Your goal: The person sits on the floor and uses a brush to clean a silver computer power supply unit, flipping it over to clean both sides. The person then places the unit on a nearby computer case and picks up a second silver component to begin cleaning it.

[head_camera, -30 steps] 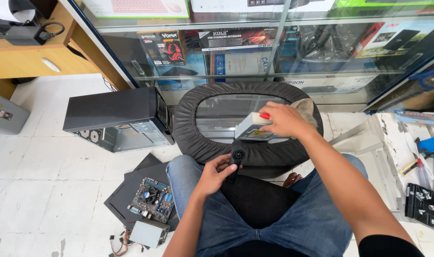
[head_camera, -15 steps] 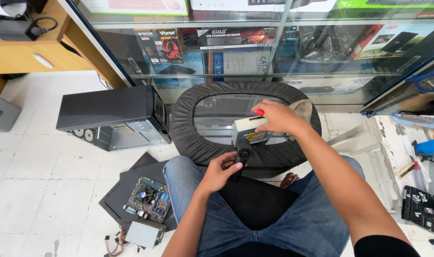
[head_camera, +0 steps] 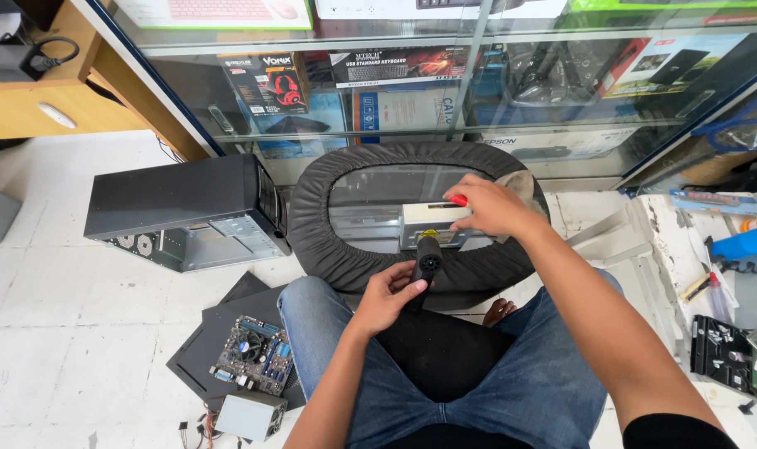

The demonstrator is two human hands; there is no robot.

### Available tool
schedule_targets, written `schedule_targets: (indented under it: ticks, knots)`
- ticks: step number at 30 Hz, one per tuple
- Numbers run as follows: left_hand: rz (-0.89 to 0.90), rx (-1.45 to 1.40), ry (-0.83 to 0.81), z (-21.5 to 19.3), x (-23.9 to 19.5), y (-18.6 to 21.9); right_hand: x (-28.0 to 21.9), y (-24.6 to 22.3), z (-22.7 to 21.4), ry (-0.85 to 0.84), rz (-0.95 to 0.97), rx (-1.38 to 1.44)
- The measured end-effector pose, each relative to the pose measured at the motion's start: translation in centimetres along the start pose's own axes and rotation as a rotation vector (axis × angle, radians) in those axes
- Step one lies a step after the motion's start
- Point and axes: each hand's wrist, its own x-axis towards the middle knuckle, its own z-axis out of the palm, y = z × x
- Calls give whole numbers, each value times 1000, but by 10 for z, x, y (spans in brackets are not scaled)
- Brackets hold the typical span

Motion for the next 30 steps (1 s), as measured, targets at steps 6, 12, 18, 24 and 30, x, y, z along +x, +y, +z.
schedule_targets:
  ticks: [6,12,18,24,30]
  knots:
    - [14,-13,27,1,-10,22,-2,16,-8,218,-38,221]
    - [25,-14,34,-4,-11,14,-1,12,-25,673,-57,151]
    - [24,-17,33,-4,-14,18,21,-45,8,532,19,940]
    - [21,-3,33,-7,-15,20,17,-5,18,674,144,773]
    - [36,3,35,-7,-11,16,14,44,22,854,158,183]
